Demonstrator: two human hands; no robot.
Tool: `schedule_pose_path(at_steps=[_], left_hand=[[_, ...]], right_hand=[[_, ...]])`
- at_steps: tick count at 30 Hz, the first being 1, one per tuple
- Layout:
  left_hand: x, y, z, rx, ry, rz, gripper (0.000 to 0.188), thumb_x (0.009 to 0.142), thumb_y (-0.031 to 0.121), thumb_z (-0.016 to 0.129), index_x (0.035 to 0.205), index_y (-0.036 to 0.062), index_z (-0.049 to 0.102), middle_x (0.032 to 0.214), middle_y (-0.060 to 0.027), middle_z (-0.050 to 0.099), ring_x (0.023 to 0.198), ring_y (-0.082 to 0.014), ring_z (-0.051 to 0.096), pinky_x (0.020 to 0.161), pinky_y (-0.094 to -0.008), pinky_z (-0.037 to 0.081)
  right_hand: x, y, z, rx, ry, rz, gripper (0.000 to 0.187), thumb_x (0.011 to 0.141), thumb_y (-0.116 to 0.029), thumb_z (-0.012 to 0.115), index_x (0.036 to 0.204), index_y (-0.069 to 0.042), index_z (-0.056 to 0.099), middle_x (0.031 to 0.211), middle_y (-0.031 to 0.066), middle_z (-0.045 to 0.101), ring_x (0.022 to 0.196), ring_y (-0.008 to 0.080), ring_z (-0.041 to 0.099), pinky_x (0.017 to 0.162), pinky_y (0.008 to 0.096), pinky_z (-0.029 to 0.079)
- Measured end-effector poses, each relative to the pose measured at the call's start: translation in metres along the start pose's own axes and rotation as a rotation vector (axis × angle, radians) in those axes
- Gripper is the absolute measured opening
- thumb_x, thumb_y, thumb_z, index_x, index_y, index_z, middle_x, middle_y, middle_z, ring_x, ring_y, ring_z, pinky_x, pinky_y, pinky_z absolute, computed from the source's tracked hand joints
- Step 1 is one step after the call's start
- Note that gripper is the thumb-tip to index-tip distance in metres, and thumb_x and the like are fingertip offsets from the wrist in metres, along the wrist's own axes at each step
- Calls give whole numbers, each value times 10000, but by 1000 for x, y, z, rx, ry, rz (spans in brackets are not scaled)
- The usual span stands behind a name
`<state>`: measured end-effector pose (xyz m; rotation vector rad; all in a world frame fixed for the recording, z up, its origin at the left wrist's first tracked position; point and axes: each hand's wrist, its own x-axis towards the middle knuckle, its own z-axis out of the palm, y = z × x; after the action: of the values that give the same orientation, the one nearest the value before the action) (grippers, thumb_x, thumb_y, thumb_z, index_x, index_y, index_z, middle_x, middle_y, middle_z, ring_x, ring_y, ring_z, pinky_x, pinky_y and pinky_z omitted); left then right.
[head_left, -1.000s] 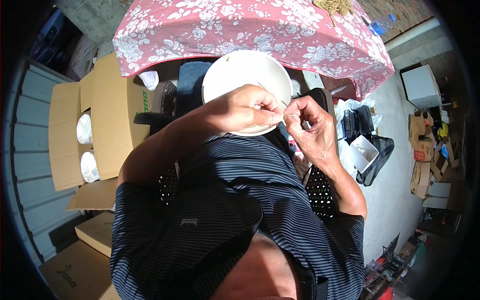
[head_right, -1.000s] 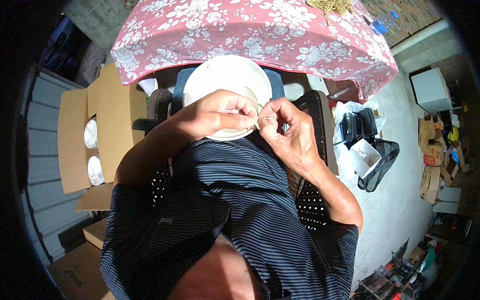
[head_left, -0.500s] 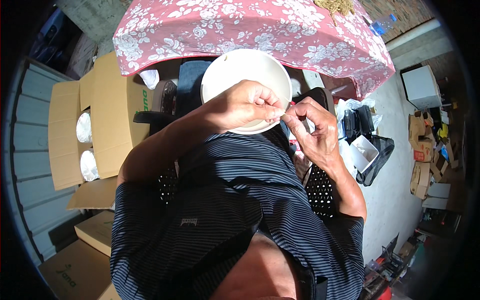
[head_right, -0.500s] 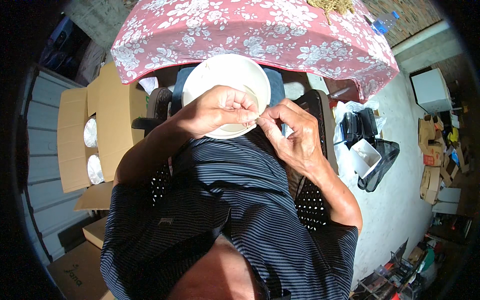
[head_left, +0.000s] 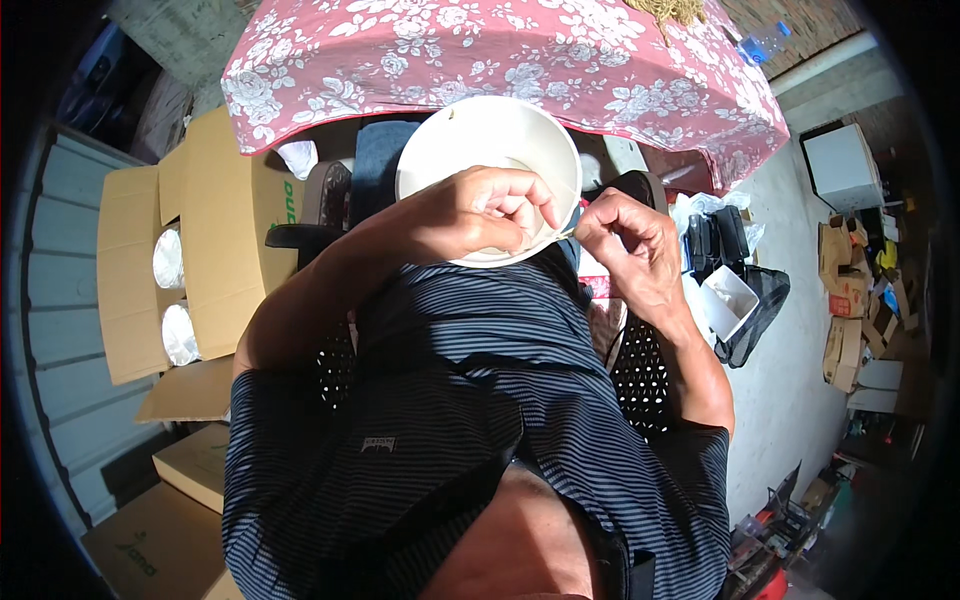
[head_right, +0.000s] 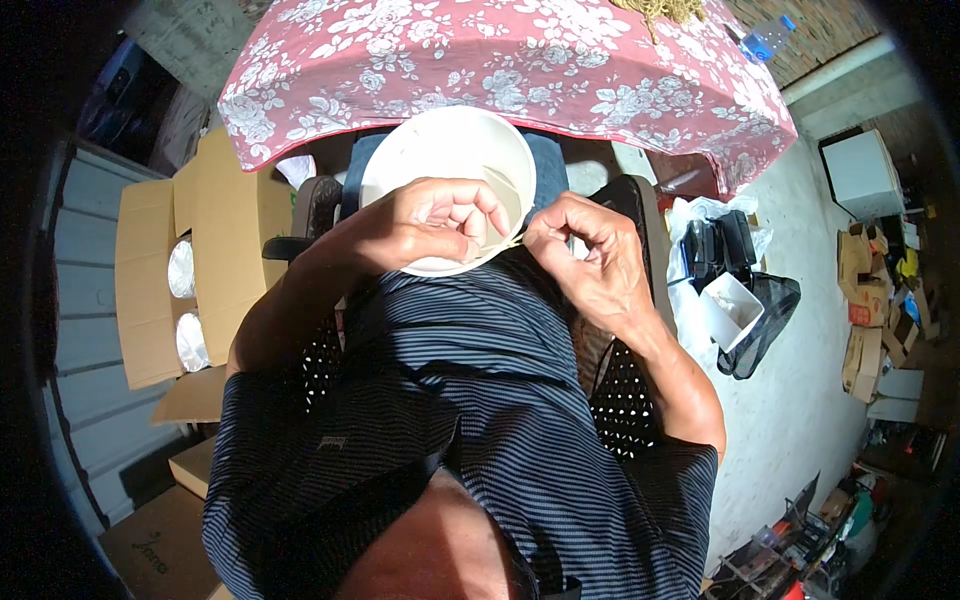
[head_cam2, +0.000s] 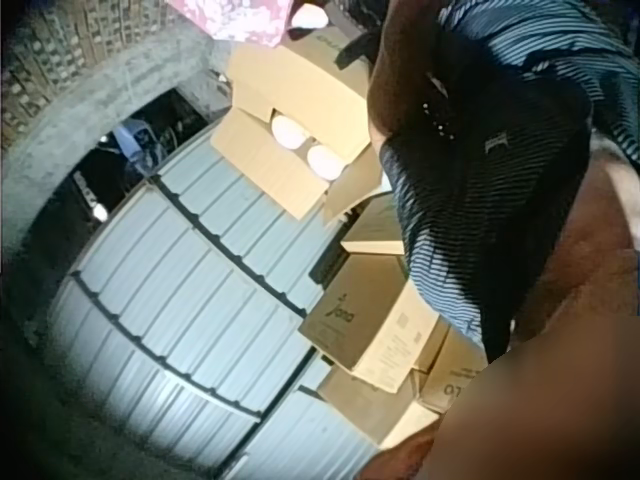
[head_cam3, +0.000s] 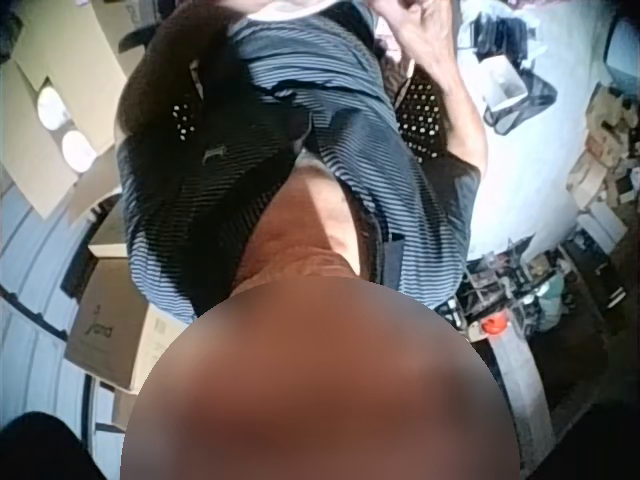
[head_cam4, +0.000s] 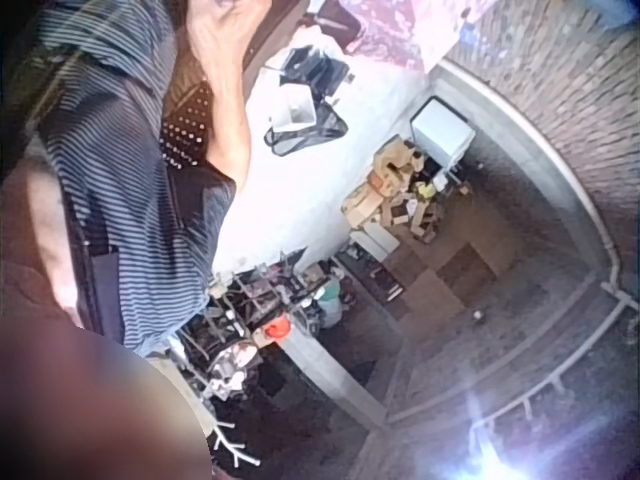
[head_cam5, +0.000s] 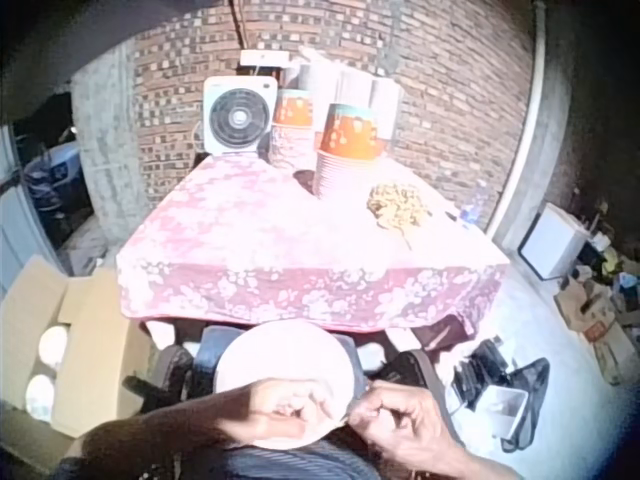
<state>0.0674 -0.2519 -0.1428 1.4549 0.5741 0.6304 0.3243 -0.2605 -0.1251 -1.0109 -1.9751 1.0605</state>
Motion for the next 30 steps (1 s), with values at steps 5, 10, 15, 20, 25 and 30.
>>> schedule_pose_path(at_steps=[5,10,15,20,25,30], left_hand=[[3,-6,3,22,69,74,341,890,-30,547,1225,-27,609,761,29,548,700,-37,477,634,-238,376],[-1,13,27,437,289,192,265,885,14,726,1149,13,706,708,-14,603,641,-72,533,606,-262,442],[5,13,39,958,524,593,178,810,111,821,962,34,770,774,-82,659,703,-269,634,668,-403,522],[-1,21,38,954,402,534,87,857,73,752,923,33,713,936,-99,619,926,-297,601,825,-420,503],[1,0,35,981,259,509,96,883,74,720,912,13,652,878,-128,659,809,-315,666,767,-430,521],[9,6,30,1023,327,584,131,845,77,742,933,12,669,813,-95,669,697,-295,671,675,-411,532]], right_hand=[[4,4,-2,442,13,248,85,925,-35,651,868,0,704,790,7,677,661,59,548,638,247,444],[3,5,-2,688,0,259,104,929,-40,619,939,21,703,835,48,690,704,82,571,667,253,464],[-3,-16,-4,228,22,98,54,925,-29,668,950,13,690,846,14,664,711,82,563,651,252,441],[-4,-37,-14,-450,-16,-346,205,806,19,809,981,13,703,787,91,611,665,194,579,580,312,449],[0,-43,-27,-495,51,-420,126,812,19,804,876,6,695,729,94,585,609,222,570,547,343,448],[18,-32,-45,-444,228,-475,105,904,-2,747,869,11,649,735,61,603,629,167,539,558,303,417]])
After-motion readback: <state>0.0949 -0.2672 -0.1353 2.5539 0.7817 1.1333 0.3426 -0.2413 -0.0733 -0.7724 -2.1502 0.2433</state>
